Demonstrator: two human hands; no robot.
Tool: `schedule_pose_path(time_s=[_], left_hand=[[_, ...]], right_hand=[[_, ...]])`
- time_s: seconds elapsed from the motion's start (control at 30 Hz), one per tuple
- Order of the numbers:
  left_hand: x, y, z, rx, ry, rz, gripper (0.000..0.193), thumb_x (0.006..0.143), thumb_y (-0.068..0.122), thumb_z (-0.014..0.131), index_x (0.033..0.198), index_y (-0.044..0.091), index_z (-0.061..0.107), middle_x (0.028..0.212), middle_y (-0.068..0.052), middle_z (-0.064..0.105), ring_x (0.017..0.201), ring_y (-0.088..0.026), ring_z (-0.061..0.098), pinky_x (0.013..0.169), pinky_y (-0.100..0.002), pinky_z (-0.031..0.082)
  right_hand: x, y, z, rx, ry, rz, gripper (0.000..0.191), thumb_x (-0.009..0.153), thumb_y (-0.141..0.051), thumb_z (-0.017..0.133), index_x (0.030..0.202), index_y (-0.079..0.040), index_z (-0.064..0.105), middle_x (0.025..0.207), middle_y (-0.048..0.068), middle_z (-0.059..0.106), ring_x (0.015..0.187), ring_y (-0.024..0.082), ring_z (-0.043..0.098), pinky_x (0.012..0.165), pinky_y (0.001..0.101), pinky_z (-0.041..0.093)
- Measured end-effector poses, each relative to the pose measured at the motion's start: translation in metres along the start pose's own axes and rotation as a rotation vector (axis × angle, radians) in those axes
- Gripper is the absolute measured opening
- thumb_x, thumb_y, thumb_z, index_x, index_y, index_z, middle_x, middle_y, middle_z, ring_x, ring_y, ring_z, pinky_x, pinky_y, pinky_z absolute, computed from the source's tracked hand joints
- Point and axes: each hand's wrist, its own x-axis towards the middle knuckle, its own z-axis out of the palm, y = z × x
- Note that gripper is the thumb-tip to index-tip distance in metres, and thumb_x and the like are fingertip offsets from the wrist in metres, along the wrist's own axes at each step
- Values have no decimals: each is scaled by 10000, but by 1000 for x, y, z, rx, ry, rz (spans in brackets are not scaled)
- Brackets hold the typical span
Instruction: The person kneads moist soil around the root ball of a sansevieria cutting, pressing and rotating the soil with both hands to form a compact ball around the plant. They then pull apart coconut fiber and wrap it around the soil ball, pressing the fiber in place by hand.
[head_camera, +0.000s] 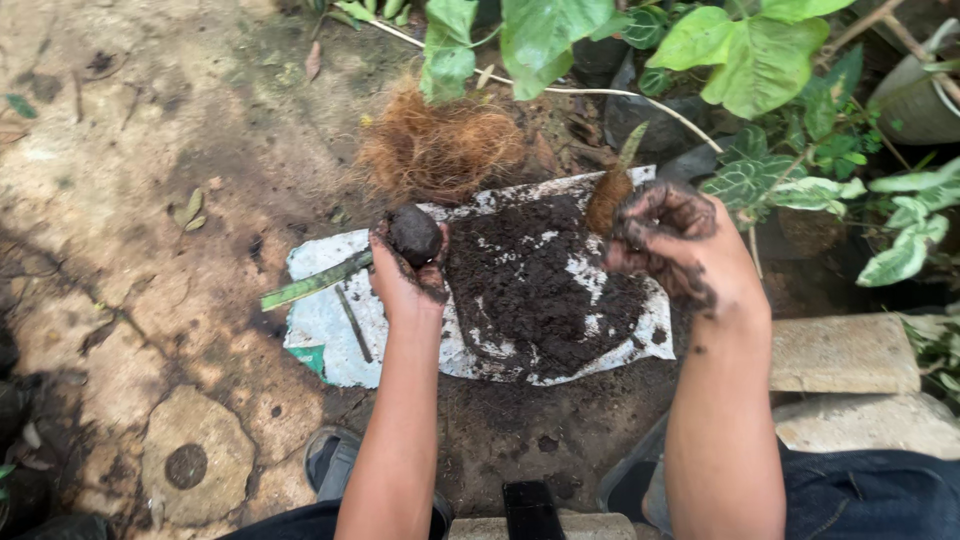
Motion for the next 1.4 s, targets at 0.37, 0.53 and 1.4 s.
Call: schedule_pose_path(time_s=[0.37,0.53,1.4], left_hand=[[0,-20,-24,155,-43,-112,322,994,301,574,1199,52,578,1190,-142,677,1012,-336,712,828,-604,634],[-13,-23,-17,272,-25,-123,325,1014,244,639,1249,28,577,1238,-157,681,1060,-327,726,873,-570,659],[-44,-29,7,388,-214,-353,438,950,559,570,1158,175,587,1138,-86,669,1024,-286,687,795,-591,597]], right_hand=[[12,78,-176,-580,500,-101,213,834,51,814,1010,-4,710,944,28,724,849,85,658,775,250,532],[1,114,-219,-911,863,117,235,827,-46,816,1052,-114,828,906,49,788,759,104,683,689,284,524],[11,100,-167,-1073,724,204,280,917,-307,810,1115,-112,785,900,89,782,762,188,724,759,337,560]])
